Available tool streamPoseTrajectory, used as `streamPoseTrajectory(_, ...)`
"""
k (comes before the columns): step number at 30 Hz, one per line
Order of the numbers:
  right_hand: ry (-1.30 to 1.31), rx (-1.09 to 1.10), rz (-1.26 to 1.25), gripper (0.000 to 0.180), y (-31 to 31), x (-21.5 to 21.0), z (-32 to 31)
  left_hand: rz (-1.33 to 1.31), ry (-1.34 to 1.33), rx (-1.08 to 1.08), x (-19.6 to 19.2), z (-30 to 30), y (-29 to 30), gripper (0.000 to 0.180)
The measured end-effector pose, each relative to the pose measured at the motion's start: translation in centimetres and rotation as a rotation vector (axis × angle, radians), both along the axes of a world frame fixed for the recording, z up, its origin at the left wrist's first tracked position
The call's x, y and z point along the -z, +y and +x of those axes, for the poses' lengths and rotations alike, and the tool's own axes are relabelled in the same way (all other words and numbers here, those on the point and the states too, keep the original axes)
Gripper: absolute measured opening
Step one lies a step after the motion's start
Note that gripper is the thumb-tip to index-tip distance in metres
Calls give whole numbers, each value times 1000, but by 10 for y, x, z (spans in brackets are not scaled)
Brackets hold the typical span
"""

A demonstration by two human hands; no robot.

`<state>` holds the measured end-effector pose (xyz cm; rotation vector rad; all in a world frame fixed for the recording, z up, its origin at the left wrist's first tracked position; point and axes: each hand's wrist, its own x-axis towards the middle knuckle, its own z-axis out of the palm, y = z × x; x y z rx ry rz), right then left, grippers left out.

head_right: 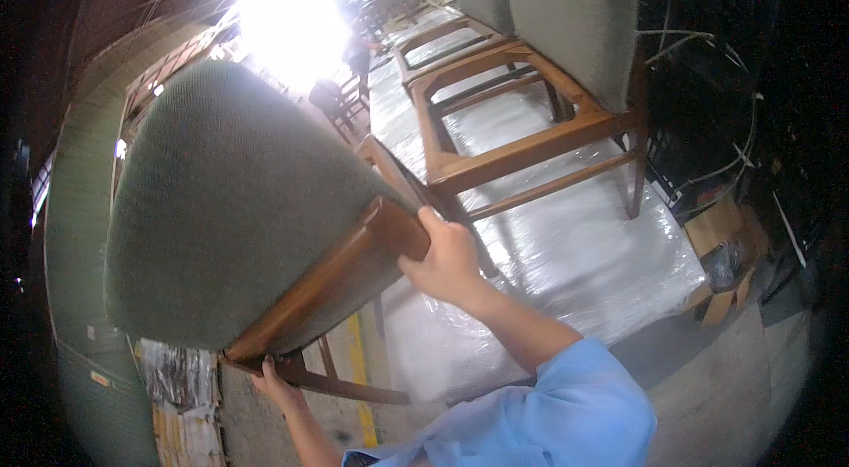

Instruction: The person assembles wooden chairs by attaching upholstered seat cushions to chair frames. They position the frames on a jig, place the cushions, and use a pneumatic screwdriver to secure the cushions with screws. The person repeats this process for multiple chairs.

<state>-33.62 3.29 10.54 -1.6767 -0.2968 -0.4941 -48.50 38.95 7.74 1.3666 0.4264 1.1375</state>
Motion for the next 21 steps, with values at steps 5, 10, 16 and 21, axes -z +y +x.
streamPoseTrajectory(5,-60,8,-140,30,61,-39,8,-66,27,125,20,19,83,22)
streamPoseTrajectory(10,-88,-11,-324,36,175,-83,34,-252,-8,195,43,38,170,21)
streamPoseTrajectory(16,-97,-149,-684,39,393,-103,87,-642,-32,57,102,31,296,25)
streamPoseTrajectory(21,-144,-469,-935,44,591,-75,97,-915,45,-282,175,-17,396,27)
